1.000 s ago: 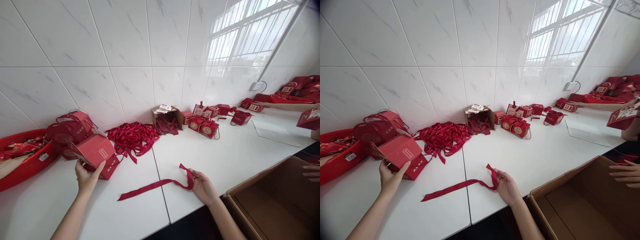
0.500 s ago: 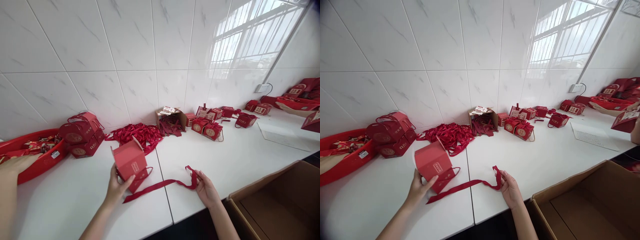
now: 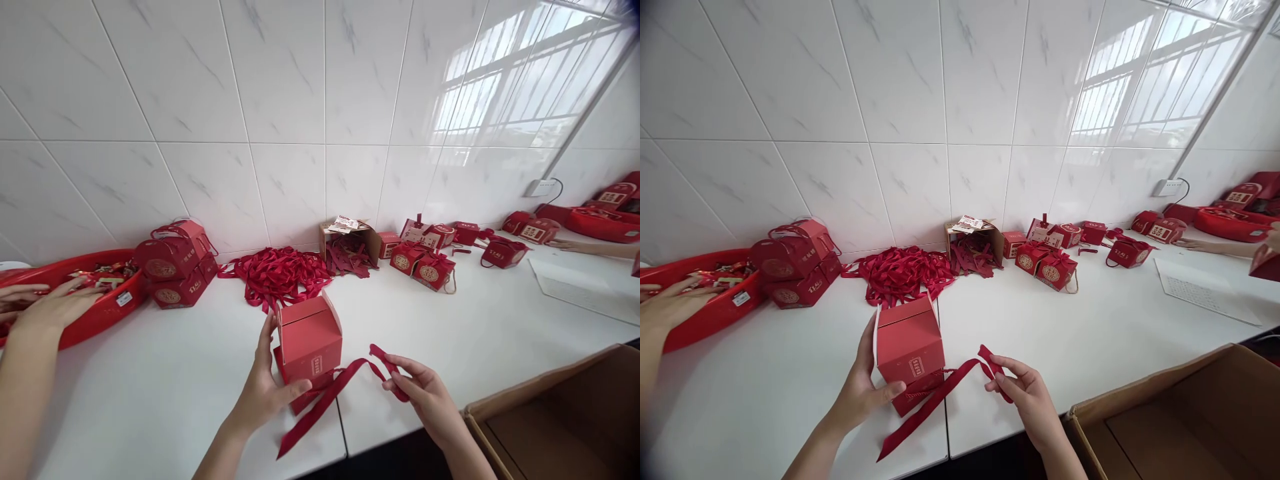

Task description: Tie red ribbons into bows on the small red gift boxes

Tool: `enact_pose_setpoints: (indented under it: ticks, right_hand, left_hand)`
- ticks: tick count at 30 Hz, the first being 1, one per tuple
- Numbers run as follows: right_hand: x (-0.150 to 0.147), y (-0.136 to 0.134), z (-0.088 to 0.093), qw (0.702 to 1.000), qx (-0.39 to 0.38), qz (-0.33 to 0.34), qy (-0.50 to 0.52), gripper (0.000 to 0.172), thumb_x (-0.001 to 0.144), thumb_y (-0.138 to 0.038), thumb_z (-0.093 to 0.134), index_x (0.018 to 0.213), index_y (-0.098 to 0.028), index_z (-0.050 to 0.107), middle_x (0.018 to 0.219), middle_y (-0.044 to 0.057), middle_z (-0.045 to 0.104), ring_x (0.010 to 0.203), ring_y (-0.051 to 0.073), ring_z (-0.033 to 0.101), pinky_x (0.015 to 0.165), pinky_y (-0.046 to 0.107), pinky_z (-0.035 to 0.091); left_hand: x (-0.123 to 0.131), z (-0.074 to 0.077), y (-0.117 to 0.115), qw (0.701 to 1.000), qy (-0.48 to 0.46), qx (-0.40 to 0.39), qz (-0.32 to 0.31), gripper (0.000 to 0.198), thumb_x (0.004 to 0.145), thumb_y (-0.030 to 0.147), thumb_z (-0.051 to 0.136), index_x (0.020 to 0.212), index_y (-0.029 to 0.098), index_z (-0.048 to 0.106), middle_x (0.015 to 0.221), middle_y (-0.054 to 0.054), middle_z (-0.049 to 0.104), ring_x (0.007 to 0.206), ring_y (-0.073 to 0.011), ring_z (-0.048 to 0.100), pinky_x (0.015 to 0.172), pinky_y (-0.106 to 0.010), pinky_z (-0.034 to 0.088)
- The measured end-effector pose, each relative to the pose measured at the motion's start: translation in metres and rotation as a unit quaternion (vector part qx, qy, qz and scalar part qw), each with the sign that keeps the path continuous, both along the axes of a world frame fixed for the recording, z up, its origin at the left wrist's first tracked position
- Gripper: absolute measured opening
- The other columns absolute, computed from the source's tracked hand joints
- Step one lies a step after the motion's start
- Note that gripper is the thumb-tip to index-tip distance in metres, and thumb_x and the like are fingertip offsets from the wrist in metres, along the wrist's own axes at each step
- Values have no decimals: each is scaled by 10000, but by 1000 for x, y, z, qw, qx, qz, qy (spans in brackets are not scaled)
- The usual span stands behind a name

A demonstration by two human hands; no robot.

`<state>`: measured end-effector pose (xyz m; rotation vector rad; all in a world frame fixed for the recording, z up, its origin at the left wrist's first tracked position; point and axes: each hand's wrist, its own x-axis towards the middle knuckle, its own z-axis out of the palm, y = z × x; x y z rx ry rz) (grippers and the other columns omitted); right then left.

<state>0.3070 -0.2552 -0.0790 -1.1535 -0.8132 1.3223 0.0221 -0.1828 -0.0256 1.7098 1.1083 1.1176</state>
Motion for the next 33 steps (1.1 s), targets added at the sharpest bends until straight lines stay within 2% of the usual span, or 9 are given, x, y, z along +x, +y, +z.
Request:
enact_pose_setpoints:
  ticks: [4, 7, 10, 13, 16, 19, 24, 27, 33]
  right_hand:
    - [9, 7, 28, 997, 35, 19, -67, 422, 753, -438, 740, 1113, -220, 705, 770, 92, 751, 805, 246, 690, 727, 335, 496]
    - [3, 18, 72, 990, 87, 53, -94, 328, 811, -416, 680, 1072, -223, 723, 824, 97, 752, 808, 245, 703, 713, 335, 522]
    - [-16, 40, 124, 966, 176, 113, -150, 261, 847, -386, 627, 1017, -224, 740, 1097, 98, 706, 795, 231, 715, 644, 303, 523]
    - [-32, 72, 149, 934, 227, 178, -209, 241, 845, -353, 621, 988, -203, 746, 976, 69, 725, 802, 215, 707, 659, 294, 524]
    - [-32, 100, 125, 916, 274, 92, -278, 231, 843, -347, 610, 975, -220, 751, 1002, 59, 719, 863, 206, 678, 756, 314, 519]
    - [-15, 115, 67, 917, 246, 3, -313, 307, 898, -376, 502, 1048, -223, 723, 1027, 74, 706, 894, 213, 668, 809, 341, 508]
    - [9, 129, -15, 905, 179, 8, -385, 251, 746, -244, 640, 970, -229, 753, 1100, 92, 697, 1069, 292, 604, 954, 419, 441]
    - [10, 138, -34, 892, 153, 23, -425, 315, 722, -201, 630, 1016, -208, 742, 1146, 109, 680, 1139, 315, 559, 1014, 452, 388]
    - [12, 142, -41, 874, 137, 52, -463, 398, 722, -184, 605, 1103, -233, 708, 1197, 83, 664, 1179, 304, 536, 1027, 432, 378]
  left_hand:
    - [6, 18, 3, 999, 2, 24, 36, 1120, 687, 428, 773, 1492, 391, -5, 1464, -103, 336, 1332, -326, 390, 1016, -468, 446]
    - [8, 25, 4, 999, 19, 31, 30, 1092, 721, 404, 755, 1492, 407, -18, 1477, -87, 330, 1356, -308, 365, 1022, -436, 455]
    - [9, 26, 3, 997, 51, 50, 22, 1024, 750, 404, 729, 1495, 418, 26, 1525, -53, 270, 1405, -307, 280, 1028, -403, 459]
    - [10, 26, 4, 994, 79, 65, 30, 947, 772, 416, 702, 1500, 393, 97, 1502, -56, 311, 1393, -313, 298, 1036, -407, 450]
    - [12, 25, 5, 993, 84, 72, 45, 941, 780, 425, 690, 1503, 376, 89, 1474, -74, 337, 1376, -310, 330, 1048, -421, 431]
    - [14, 26, 6, 992, 85, 80, 39, 922, 783, 422, 687, 1497, 379, 105, 1471, -77, 326, 1359, -303, 356, 1077, -438, 390]
    - [12, 24, 4, 993, 76, 77, 35, 938, 778, 417, 691, 1499, 388, 91, 1454, -77, 332, 1318, -314, 406, 1047, -441, 426]
    - [11, 21, 3, 995, 62, 67, 35, 932, 788, 416, 681, 1495, 407, 75, 1452, -65, 331, 1296, -302, 433, 983, -398, 491]
    - [15, 21, 1, 996, 41, 72, 45, 914, 760, 429, 700, 1488, 372, 152, 1464, -76, 337, 1305, -317, 426, 1017, -434, 469]
